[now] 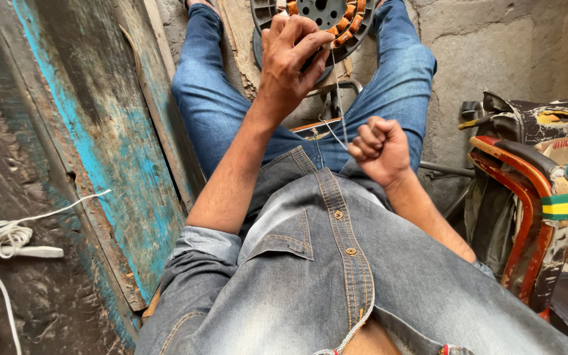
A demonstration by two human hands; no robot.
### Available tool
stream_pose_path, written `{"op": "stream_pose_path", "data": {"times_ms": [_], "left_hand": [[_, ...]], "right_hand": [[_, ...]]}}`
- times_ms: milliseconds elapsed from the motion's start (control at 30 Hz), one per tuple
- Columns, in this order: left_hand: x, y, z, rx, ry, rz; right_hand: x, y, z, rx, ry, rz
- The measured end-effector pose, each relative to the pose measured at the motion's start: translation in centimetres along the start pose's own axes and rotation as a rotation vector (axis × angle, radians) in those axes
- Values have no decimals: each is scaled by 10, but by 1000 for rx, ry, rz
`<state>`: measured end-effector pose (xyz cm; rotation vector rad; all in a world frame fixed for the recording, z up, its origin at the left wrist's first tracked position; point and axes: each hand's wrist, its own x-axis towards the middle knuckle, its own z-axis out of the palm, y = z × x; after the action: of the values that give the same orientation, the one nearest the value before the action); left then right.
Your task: The person sits with a fan motor stator on their lap and ties white string around the copper coil windings, looping, pulling tight and knotting the string slot by slot around the stator to secure the coils, working around the circumference.
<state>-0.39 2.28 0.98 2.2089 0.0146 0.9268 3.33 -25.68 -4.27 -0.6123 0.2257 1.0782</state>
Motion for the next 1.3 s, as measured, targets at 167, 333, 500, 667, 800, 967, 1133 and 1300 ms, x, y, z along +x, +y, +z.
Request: {"op": "stream_pose_path", "data": {"times_ms": [167,333,500,667,800,967,1133,1300], "left_hand": [[0,3,1,15,4,-15],[1,11,-1,11,1,-42],[0,11,-7,-19,-5,-18],[-5,11,-7,-66,-21,-45],[-6,15,-2,-37,12,-79],[-6,16,-2,-13,-13,-92],[-7,13,1,11,-5,-135],[-15,13,1,-66,61,-116]], "right_hand": [[2,-19,-26,-3,70,-63],[27,13,-36,13,47,-15],[44,19,-44,90,-27,63],[46,-2,-55,124,-16,75],[50,0,-57,146,-43,84],[51,6,-58,155,-70,103],[52,6,-57,202,-50,87],[52,5,-57,107,-46,63]]}}
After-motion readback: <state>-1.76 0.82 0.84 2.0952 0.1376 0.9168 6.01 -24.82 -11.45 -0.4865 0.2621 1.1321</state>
